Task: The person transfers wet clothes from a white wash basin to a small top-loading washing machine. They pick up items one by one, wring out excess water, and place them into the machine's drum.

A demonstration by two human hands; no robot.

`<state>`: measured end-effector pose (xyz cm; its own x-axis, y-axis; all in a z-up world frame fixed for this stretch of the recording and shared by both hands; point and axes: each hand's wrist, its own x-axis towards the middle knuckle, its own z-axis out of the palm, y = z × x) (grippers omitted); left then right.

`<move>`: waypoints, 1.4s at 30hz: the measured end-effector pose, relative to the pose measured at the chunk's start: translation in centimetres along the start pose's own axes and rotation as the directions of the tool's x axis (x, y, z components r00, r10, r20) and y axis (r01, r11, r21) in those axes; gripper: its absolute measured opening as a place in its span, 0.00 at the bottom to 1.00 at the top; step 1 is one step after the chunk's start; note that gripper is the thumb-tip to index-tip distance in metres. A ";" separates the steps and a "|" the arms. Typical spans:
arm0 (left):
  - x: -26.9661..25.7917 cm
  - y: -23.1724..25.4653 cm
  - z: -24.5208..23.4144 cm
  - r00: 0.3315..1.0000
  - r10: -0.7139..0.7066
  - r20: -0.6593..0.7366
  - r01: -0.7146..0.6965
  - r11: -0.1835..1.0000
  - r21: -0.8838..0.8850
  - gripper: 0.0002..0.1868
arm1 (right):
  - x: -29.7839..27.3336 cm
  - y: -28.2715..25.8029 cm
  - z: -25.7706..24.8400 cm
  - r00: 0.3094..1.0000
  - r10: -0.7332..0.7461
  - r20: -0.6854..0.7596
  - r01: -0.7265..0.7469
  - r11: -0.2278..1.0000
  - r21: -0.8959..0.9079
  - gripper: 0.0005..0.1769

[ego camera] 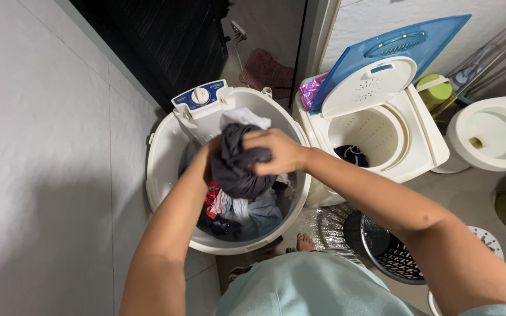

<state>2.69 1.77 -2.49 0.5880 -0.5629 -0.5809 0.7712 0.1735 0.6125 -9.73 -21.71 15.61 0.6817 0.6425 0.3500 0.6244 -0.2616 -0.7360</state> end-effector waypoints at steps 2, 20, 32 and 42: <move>0.1 1.1 -1.4 0.991 -0.055 -0.120 0.066 0.994 0.089 0.20 | -1.4 1.6 -0.2 0.991 0.047 -0.126 -0.030 0.991 0.131 0.14; -3.9 -0.8 17.1 0.958 0.277 -0.079 -0.270 0.959 0.093 0.23 | -20.3 9.9 -4.7 0.237 0.904 -0.355 -0.221 0.406 0.887 0.22; 1.8 -9.4 29.3 0.488 0.872 0.036 -0.503 0.247 0.828 0.17 | -27.9 10.0 -9.2 0.102 0.774 -0.625 -0.670 0.518 0.532 0.42; 3.5 -8.7 30.3 0.653 0.701 0.288 -0.591 0.234 0.772 0.17 | -20.6 4.3 -6.0 0.528 0.501 -0.686 -0.605 0.788 0.110 0.50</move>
<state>-9.38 -26.15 6.39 0.8542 -0.4783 0.2039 -0.3551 -0.2501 0.9007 -18.73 -40.40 8.71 0.9342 -0.2859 0.2132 0.0376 -0.5156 -0.8560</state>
